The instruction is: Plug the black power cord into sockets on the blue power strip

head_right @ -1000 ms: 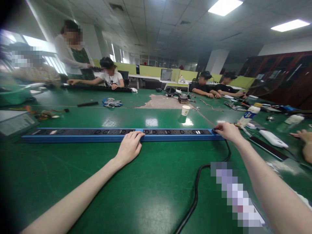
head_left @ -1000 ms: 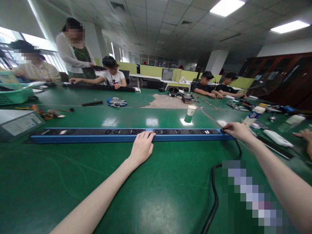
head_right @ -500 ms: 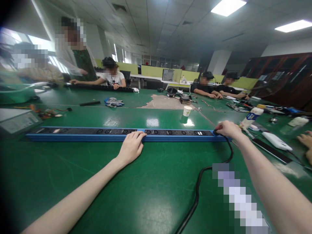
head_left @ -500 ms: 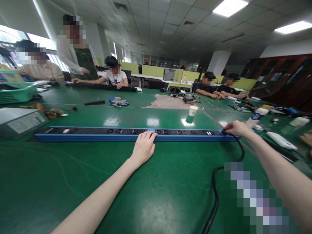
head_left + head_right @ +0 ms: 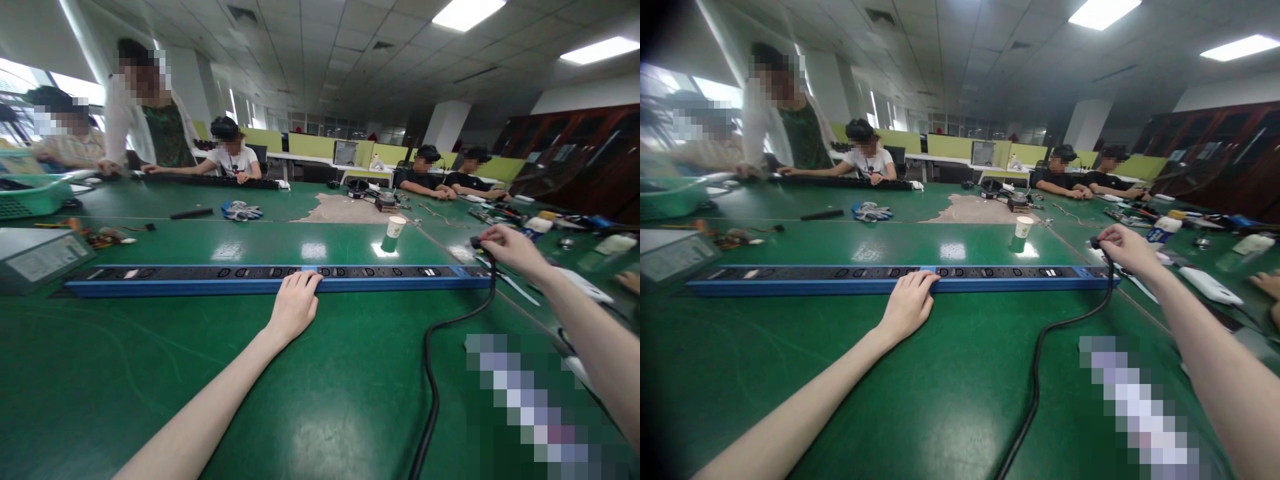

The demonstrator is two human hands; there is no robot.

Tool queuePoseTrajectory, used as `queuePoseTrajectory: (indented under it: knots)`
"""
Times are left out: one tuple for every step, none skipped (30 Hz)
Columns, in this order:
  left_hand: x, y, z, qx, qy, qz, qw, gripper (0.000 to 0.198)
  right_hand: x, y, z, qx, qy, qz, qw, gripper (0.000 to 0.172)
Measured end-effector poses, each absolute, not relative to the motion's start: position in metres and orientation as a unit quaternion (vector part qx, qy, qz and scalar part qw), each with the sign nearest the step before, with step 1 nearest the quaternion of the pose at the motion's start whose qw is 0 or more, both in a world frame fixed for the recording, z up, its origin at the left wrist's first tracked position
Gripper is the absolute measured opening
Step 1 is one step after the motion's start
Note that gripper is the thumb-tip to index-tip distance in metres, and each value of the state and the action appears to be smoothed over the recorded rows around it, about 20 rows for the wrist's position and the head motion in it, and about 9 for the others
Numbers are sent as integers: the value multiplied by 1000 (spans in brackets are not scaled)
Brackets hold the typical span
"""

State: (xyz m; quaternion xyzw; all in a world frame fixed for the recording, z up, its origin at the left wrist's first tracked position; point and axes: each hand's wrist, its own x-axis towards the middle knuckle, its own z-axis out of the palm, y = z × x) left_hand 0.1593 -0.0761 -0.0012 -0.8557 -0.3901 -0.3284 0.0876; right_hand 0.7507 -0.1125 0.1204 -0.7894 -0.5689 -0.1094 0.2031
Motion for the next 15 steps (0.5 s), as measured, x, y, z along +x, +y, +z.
queuePoseTrajectory:
  knots:
    - [159, -76, -1, -856, -391, -328, 88, 49, 753, -113, 127, -788, -569, -106, 209, 37]
    - [159, -76, -1, -856, -390, -328, 87, 49, 757, -113, 131, -791, -568, -102, 203, 37]
    - [159, -76, -2, -856, -390, -329, 87, 49, 761, -114, 133, -797, -565, -98, 188, 38]
    - [159, -76, -2, -856, -389, -330, 86, 49, 767, -115, 132, -805, -561, -89, 174, 38]
    - [159, -76, -2, -856, -388, -332, 85, 49, 772, -116, 128, -812, -555, -74, 165, 40]
    - [159, -76, -2, -856, -387, -333, 85, 49, 778, -118, 122, -819, -549, -53, 160, 42]
    - [159, -76, -2, -856, -386, -333, 86, 49, 783, -121, 115, -825, -541, -30, 159, 43]
    - [159, -76, -2, -856, -385, -334, 86, 49, 788, -124, 107, -831, -531, -4, 165, 43]
    - [159, -75, -2, -856, -385, -334, 86, 49, 793, -128, 100, -834, -520, 28, 180, 41]
    - [159, -75, -2, -856, -384, -335, 87, 50, 797, -132, 93, -833, -509, 67, 204, 38]
    - [159, -75, -2, -856, -385, -335, 86, 50, 800, -136, 88, -825, -501, 112, 235, 36]
    - [159, -75, -2, -856, -385, -335, 87, 50, 803, -140, 84, -812, -497, 155, 264, 37]
    - [159, -75, -2, -856, -385, -335, 87, 50, 805, -144, 81, -795, -499, 191, 286, 39]
    - [159, -75, -2, -856, -385, -334, 87, 50, 807, -147, 80, -782, -506, 215, 295, 41]
    - [159, -75, -2, -856, -385, -333, 87, 50, 808, -149, 80, -773, -519, 223, 290, 43]
